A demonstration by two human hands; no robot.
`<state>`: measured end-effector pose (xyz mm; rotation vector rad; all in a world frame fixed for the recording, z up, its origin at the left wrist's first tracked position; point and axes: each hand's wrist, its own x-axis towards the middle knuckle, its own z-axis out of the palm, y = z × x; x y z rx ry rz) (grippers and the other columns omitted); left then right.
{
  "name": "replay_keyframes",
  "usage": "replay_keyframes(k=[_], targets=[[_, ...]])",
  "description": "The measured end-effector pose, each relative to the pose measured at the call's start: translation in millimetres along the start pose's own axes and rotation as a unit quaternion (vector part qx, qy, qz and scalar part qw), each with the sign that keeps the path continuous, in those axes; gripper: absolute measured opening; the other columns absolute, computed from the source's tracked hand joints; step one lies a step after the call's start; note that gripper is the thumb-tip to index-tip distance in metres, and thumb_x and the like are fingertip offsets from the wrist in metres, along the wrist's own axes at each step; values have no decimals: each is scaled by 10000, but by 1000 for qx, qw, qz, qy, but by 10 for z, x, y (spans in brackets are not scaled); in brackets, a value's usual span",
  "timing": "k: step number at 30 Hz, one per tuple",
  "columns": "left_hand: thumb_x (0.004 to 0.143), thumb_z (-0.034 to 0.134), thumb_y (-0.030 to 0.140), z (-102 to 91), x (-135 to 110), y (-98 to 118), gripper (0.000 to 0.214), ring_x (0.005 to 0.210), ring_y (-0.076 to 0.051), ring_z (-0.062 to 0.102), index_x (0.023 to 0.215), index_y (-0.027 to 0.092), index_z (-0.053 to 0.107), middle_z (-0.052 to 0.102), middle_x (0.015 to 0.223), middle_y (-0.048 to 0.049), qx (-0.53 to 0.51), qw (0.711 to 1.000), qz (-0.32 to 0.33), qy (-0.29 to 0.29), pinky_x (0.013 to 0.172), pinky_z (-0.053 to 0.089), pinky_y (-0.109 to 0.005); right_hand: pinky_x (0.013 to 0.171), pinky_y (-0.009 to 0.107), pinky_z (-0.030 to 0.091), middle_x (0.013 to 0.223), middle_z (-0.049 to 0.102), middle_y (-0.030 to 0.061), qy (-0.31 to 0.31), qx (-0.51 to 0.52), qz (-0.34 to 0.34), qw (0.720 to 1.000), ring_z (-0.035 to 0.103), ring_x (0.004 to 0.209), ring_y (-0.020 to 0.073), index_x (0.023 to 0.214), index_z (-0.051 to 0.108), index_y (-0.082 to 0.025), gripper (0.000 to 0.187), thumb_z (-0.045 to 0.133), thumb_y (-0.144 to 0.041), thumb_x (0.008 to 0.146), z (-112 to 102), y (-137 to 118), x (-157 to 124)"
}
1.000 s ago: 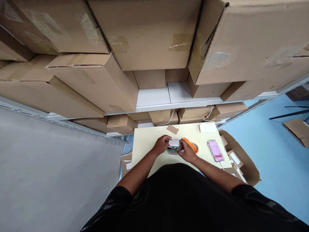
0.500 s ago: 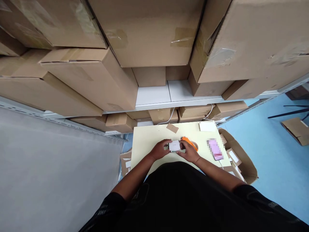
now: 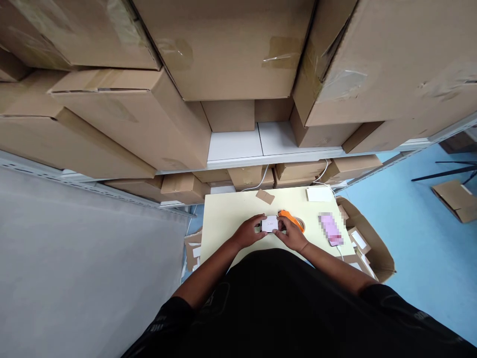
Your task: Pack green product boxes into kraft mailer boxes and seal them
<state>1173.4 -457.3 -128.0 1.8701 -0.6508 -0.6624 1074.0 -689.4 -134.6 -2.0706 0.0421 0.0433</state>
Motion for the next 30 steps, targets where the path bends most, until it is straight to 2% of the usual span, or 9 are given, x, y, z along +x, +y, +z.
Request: replay_keyframes(k=[7, 10, 13, 16, 19, 22, 25, 27, 30], targets=[[783, 803, 247, 132, -31, -43, 647, 1377, -307, 558, 1390, 240, 579, 513, 1553, -134, -75, 997, -11, -9, 1071, 536, -461, 663, 322, 524, 829, 520, -52, 12, 124, 81, 989, 563, 717, 170, 1041, 450, -283, 362, 726, -344, 814, 129, 187, 45], [780, 805, 239, 201, -20, -57, 666, 1282, -275, 599, 1391, 250, 540, 504, 1538, -120, -97, 994, -41, -15, 1044, 537, -455, 648, 311, 511, 822, 493, -60, 11, 150, 91, 984, 544, 706, 162, 979, 427, -284, 379, 741, -314, 770, 123, 181, 80], [772, 821, 263, 248, -20, -72, 764, 1358, -307, 544, 1461, 269, 490, 451, 1567, -131, -103, 994, -46, 3, 1057, 529, -469, 631, 311, 500, 831, 503, -55, 24, 149, 101, 983, 534, 694, 162, 961, 429, -283, 385, 749, -308, 749, 103, 132, 103], [727, 881, 324, 258, -80, -117, 1028, 1512, -368, 386, 1600, 304, 339, 341, 1646, -167, -118, 991, -49, 41, 1074, 518, -491, 698, 350, 544, 920, 570, -13, 43, 155, 110, 981, 591, 772, 183, 1019, 465, -277, 393, 751, -364, 764, 70, 137, 74], [685, 925, 366, 242, -194, -209, 1161, 1531, -382, 367, 1637, 318, 261, 306, 1680, -191, -142, 986, -79, 36, 1058, 523, -503, 791, 403, 584, 1068, 644, 56, 41, 183, 120, 975, 661, 926, 224, 1171, 516, -265, 389, 652, -396, 830, 23, 253, -21], [677, 929, 354, 257, -292, -337, 1091, 1511, -379, 409, 1592, 290, 337, 357, 1663, -201, -160, 980, -115, 16, 1048, 524, -507, 851, 448, 599, 1197, 684, 93, 7, 174, 120, 977, 685, 1044, 256, 1286, 563, -264, 472, 563, -326, 818, 15, 427, -145], [673, 926, 333, 348, -322, -465, 997, 1478, -383, 460, 1527, 262, 415, 422, 1623, -202, -183, 973, -143, 6, 1036, 531, -507, 844, 470, 608, 1265, 691, 104, -35, 145, 116, 982, 687, 1106, 287, 1334, 600, -276, 591, 578, -266, 744, 97, 558, -224], [685, 911, 319, 432, -309, -536, 934, 1444, -383, 503, 1491, 246, 443, 452, 1597, -203, -205, 968, -146, 1, 1013, 546, -493, 842, 483, 605, 1284, 690, 120, -53, 143, 115, 982, 688, 1120, 306, 1372, 596, -272, 657, 599, -237, 717, 185, 596, -223], [739, 856, 310, 511, -286, -620, 834, 1411, -370, 539, 1465, 236, 451, 480, 1570, -198, -230, 964, -133, 13, 974, 565, -460, 935, 526, 573, 1332, 670, 130, -48, 149, 124, 980, 678, 1146, 316, 1401, 591, -262, 699, 638, -216, 706, 311, 592, -129]])
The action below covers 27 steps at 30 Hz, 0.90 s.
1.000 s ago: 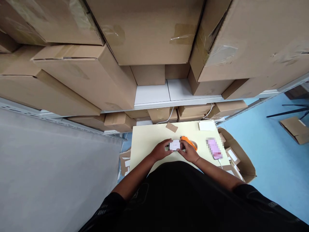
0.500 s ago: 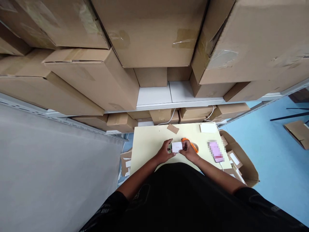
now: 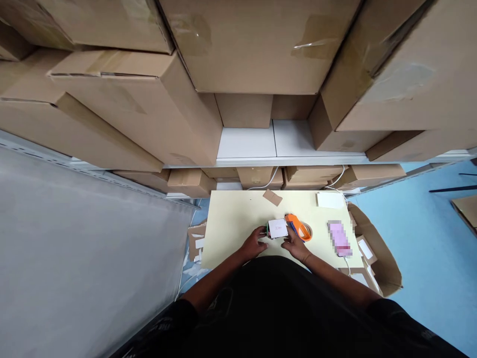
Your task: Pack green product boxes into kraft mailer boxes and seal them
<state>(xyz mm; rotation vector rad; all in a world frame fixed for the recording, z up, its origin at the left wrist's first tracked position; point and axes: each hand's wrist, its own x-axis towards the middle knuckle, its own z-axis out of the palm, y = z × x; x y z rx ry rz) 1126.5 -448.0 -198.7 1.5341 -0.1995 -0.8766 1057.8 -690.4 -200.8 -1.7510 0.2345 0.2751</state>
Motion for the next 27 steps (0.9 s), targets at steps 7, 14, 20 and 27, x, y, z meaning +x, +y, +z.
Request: replay_keyframes(k=[7, 14, 20, 27], targets=[[810, 761, 299, -445, -49, -23, 761, 1385, -338, 555, 1498, 237, 441, 529, 1536, -163, -5, 993, 1, 119, 1010, 553, -464, 1072, 502, 498, 1457, 595, 85, -50, 22, 42, 998, 610, 1261, 288, 1484, 521, -317, 817, 667, -213, 687, 447, -143, 554], [798, 738, 249, -1315, -84, 186, 746, 1330, -316, 603, 1495, 220, 474, 598, 1485, -137, 15, 982, 8, 187, 1096, 511, -494, 1030, 465, 518, 1522, 522, 93, -73, 54, 51, 995, 574, 1319, 302, 1506, 481, -331, 886, 693, -218, 653, 1184, -364, 1257], [771, 749, 238, -1837, 99, 302, 759, 1288, -300, 636, 1485, 216, 493, 600, 1494, -132, 25, 981, 26, 192, 1136, 485, -497, 986, 447, 545, 1506, 518, 96, -59, 63, 52, 995, 587, 1298, 303, 1491, 479, -321, 895, 689, -206, 628, 1494, -587, 1732], [783, 740, 242, -2109, 229, 363, 719, 1286, -305, 649, 1466, 217, 518, 643, 1452, -124, 41, 980, 36, 191, 1114, 507, -481, 985, 466, 563, 1485, 528, 99, -48, 63, 59, 995, 587, 1307, 316, 1503, 469, -322, 924, 706, -193, 619, 1659, -710, 1970]])
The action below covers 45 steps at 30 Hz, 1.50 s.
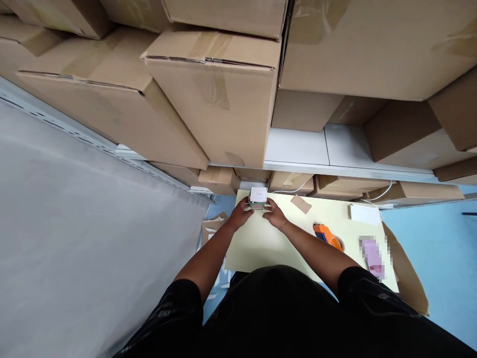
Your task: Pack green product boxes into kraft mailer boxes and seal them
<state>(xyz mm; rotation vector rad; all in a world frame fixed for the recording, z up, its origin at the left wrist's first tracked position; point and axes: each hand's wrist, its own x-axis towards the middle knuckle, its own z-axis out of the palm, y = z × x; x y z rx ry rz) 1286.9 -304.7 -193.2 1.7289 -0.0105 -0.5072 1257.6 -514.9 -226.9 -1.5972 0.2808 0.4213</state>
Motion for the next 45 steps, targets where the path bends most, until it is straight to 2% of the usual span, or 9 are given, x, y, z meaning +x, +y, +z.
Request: replay_keyframes(k=[6, 12, 20, 25, 31, 36, 41, 45], targets=[[766, 789, 262, -7, -62, -71, 747, 1309, -327, 632, 1462, 219, 520, 624, 1463, -147, 4, 1000, -9, 8, 1123, 493, -504, 1009, 482, 561, 1453, 561, 79, 20, -18, 15, 1000, 617, 1251, 294, 1472, 488, -345, 891, 741, -218, 627, -45, 23, -69], [748, 851, 297, 41, -307, -263, 771, 1318, -319, 621, 1443, 226, 524, 601, 1468, -180, -21, 997, -62, 39, 1125, 483, -509, 1037, 488, 548, 1398, 605, 83, 54, -16, 29, 998, 634, 1205, 273, 1421, 532, -328, 818, 756, -262, 637, -223, 147, -320], [715, 857, 333, 104, -839, -528, 643, 1182, -285, 691, 1291, 185, 611, 681, 1322, -174, -47, 993, -89, 68, 1074, 523, -484, 1012, 480, 561, 1250, 678, 69, 88, -10, 40, 995, 673, 1113, 258, 1321, 608, -290, 675, 750, -317, 662, -505, 447, -1068], [686, 873, 364, 250, -1178, -561, 608, 1128, -272, 710, 1221, 189, 643, 717, 1239, -144, -59, 991, -95, 76, 1022, 553, -463, 1027, 481, 558, 1204, 712, 67, 78, 0, 49, 996, 706, 1096, 262, 1270, 628, -263, 616, 755, -322, 670, -710, 531, -1528], [689, 843, 369, 670, -1574, -477, 593, 1058, -243, 715, 1214, 179, 643, 718, 1206, -134, -75, 985, -89, 129, 999, 559, -452, 1030, 495, 556, 1150, 735, 84, 27, 1, 29, 999, 719, 1077, 269, 1200, 661, -228, 559, 773, -320, 660, -1010, 540, -1690], [692, 813, 425, 1210, -1979, -504, 621, 1082, -257, 704, 1231, 172, 639, 712, 1220, -146, -89, 973, -109, 182, 978, 566, -451, 1007, 460, 567, 1127, 738, 60, -53, -9, 29, 998, 721, 998, 226, 1171, 680, -243, 506, 777, -284, 676, -1238, 548, -1762], [700, 805, 450, 1811, -2405, -522, 602, 1133, -277, 694, 1215, 184, 644, 717, 1229, -147, -103, 957, -137, 233, 971, 567, -456, 1005, 452, 560, 1147, 731, 58, -120, -38, 36, 991, 708, 1018, 218, 1193, 682, -243, 502, 769, -275, 699, -1440, 578, -1900], [711, 810, 446, 2092, -2744, -454, 578, 1104, -270, 701, 1197, 179, 648, 721, 1199, -144, -109, 947, -141, 267, 949, 580, -452, 1008, 466, 557, 1150, 742, 75, -164, -63, 28, 984, 713, 1033, 239, 1182, 696, -229, 484, 759, -278, 705, -1449, 565, -1998]])
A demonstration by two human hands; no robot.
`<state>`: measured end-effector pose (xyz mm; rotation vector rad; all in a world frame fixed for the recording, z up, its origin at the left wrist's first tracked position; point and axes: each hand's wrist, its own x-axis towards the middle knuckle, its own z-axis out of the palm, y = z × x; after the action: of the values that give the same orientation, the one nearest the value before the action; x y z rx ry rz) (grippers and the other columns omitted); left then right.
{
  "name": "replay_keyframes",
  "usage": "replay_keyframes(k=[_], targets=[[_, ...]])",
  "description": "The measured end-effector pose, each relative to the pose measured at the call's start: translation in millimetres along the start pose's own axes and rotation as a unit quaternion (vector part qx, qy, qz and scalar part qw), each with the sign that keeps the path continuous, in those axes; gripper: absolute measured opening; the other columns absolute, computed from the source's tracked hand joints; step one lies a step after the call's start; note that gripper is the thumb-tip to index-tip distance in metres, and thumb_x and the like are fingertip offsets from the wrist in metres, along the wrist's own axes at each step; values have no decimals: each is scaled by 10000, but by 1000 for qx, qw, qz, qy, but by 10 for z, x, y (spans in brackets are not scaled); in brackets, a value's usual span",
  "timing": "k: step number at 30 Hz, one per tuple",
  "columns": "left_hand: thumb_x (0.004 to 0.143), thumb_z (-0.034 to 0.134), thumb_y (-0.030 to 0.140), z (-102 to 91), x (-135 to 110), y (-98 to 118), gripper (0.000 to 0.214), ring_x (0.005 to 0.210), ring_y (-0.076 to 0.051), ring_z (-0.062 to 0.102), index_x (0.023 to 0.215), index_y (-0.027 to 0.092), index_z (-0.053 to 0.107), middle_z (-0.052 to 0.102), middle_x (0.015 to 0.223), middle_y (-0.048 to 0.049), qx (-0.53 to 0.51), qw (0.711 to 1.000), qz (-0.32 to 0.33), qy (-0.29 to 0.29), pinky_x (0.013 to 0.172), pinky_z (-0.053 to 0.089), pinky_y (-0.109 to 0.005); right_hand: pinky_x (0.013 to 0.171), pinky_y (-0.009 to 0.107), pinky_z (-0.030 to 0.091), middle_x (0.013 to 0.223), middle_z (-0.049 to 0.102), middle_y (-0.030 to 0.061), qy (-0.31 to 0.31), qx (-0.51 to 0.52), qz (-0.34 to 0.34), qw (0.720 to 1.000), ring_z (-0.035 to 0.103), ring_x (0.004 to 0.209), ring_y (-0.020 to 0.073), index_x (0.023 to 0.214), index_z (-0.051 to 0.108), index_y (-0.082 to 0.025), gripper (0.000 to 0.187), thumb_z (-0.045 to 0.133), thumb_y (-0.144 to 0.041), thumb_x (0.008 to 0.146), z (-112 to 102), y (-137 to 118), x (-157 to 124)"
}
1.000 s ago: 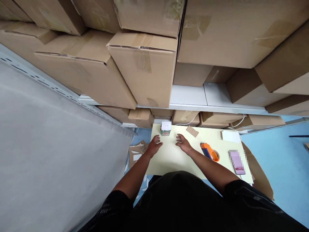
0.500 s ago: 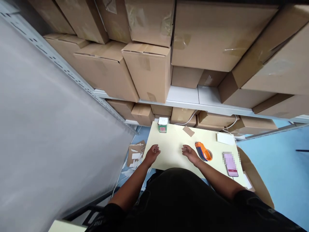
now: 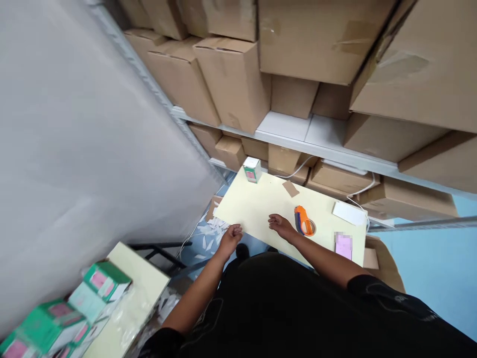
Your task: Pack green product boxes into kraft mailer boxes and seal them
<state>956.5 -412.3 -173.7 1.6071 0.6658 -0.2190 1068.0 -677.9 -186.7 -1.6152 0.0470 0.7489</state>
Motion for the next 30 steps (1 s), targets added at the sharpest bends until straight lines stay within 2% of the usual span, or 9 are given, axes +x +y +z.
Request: replay_keyframes(k=[6, 13, 20, 27, 30], targets=[[707, 816, 402, -275, -516, -145, 541, 1074, -266, 703, 1171, 174, 656, 718, 1177, -141, -53, 995, 0, 90, 975, 567, -469, 1007, 464, 552, 1154, 764, 90, -60, -38, -28, 997, 715, 1095, 273, 1189, 700, -225, 498, 742, -314, 701, 320, -44, 46], [718, 819, 391, -675, -1158, -586, 531, 995, -222, 690, 1175, 173, 660, 714, 1160, -127, -121, 975, 5, 188, 960, 556, -442, 1007, 466, 555, 1155, 773, 92, -143, -85, -26, 986, 725, 1102, 287, 1181, 694, -226, 531, 747, -353, 668, 962, -25, 114], [740, 797, 376, -1196, -1888, -1167, 499, 952, -202, 675, 1175, 166, 674, 715, 1168, -125, -189, 945, 6, 265, 870, 558, -378, 972, 472, 574, 1126, 780, 98, -215, -144, -54, 964, 732, 1079, 316, 1140, 710, -238, 509, 746, -371, 650, 1947, 98, -108], [745, 808, 380, -1899, -2658, -1819, 488, 984, -225, 683, 1170, 179, 677, 718, 1153, -120, -233, 921, 1, 312, 847, 563, -376, 1008, 486, 565, 1117, 780, 107, -256, -188, -84, 945, 739, 1052, 316, 1136, 717, -229, 529, 743, -392, 634, 3139, 306, -513], [743, 817, 353, -2194, -2948, -2061, 460, 991, -229, 693, 1150, 185, 679, 723, 1150, -117, -244, 907, -7, 342, 843, 570, -371, 1002, 478, 574, 1120, 780, 112, -288, -203, -96, 931, 740, 1061, 318, 1126, 730, -230, 503, 747, -398, 653, 3573, 369, -690]])
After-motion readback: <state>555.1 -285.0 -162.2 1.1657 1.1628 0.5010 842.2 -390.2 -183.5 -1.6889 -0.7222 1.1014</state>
